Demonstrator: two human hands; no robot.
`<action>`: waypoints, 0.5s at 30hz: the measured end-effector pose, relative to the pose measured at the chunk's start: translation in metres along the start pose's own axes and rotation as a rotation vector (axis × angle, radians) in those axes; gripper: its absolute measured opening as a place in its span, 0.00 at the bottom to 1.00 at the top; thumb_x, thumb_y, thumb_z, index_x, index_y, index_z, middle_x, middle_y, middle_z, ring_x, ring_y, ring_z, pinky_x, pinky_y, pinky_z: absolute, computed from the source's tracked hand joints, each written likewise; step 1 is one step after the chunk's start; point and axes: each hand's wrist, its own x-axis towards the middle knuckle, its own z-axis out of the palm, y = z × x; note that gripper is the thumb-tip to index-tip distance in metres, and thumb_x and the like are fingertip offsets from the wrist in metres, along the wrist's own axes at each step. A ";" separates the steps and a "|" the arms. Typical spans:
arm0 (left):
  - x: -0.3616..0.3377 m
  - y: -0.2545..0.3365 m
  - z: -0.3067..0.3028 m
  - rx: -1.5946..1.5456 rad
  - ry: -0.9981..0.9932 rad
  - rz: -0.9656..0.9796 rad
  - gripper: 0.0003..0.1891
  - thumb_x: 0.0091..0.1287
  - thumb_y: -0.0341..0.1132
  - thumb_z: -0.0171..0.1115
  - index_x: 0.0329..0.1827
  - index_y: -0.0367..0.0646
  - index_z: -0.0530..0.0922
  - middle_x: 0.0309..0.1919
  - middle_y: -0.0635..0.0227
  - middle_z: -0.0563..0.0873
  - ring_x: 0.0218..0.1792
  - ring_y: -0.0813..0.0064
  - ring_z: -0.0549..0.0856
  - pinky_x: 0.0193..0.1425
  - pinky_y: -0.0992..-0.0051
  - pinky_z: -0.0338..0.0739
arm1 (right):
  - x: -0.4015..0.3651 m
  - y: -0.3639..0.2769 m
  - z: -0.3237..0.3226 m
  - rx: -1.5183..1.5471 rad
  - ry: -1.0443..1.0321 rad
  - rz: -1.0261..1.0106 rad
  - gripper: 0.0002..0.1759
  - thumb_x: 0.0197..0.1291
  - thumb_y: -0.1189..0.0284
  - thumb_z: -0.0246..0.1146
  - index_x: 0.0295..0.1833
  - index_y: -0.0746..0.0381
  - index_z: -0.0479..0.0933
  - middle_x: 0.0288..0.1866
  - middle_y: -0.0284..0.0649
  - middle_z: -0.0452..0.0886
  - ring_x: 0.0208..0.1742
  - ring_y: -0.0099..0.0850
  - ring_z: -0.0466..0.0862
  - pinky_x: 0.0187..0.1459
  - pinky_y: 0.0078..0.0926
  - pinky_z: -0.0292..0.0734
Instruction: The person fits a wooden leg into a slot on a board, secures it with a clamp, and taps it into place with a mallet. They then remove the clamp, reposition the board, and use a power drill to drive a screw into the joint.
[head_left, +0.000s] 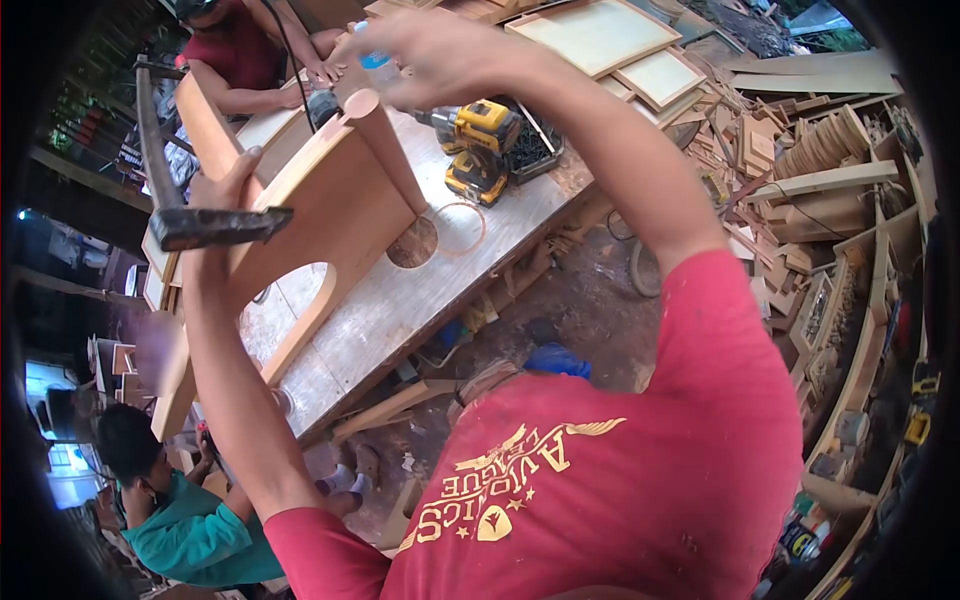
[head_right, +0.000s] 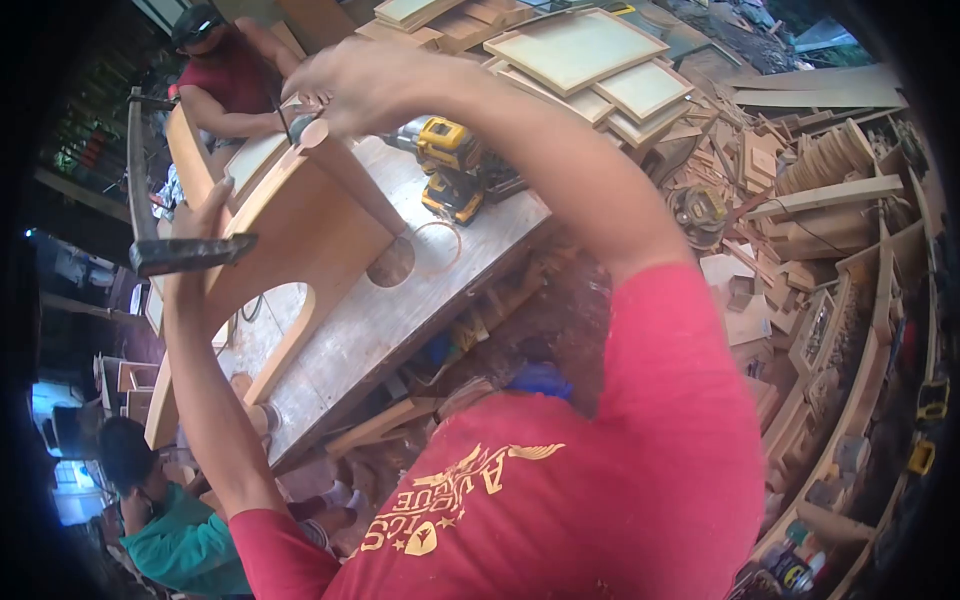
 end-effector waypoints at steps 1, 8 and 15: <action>0.017 -0.030 -0.010 0.127 -0.035 0.252 0.31 0.67 0.51 0.72 0.54 0.26 0.82 0.37 0.60 0.89 0.33 0.73 0.88 0.37 0.71 0.83 | -0.023 0.026 -0.006 0.110 0.230 0.050 0.24 0.62 0.67 0.72 0.64 0.58 0.83 0.54 0.45 0.89 0.52 0.38 0.89 0.55 0.36 0.84; 0.003 -0.002 0.006 -0.123 0.096 0.140 0.32 0.71 0.50 0.71 0.61 0.25 0.76 0.43 0.57 0.88 0.38 0.76 0.87 0.43 0.74 0.82 | -0.190 0.153 0.108 0.100 0.271 0.776 0.11 0.62 0.65 0.66 0.43 0.59 0.89 0.39 0.55 0.89 0.46 0.54 0.89 0.54 0.48 0.84; 0.019 -0.031 -0.006 -0.053 0.182 0.069 0.44 0.73 0.56 0.67 0.72 0.18 0.66 0.55 0.47 0.84 0.51 0.68 0.86 0.56 0.74 0.81 | -0.188 0.208 0.194 -0.066 0.140 0.812 0.12 0.65 0.67 0.64 0.51 0.56 0.88 0.50 0.53 0.87 0.51 0.54 0.88 0.52 0.52 0.84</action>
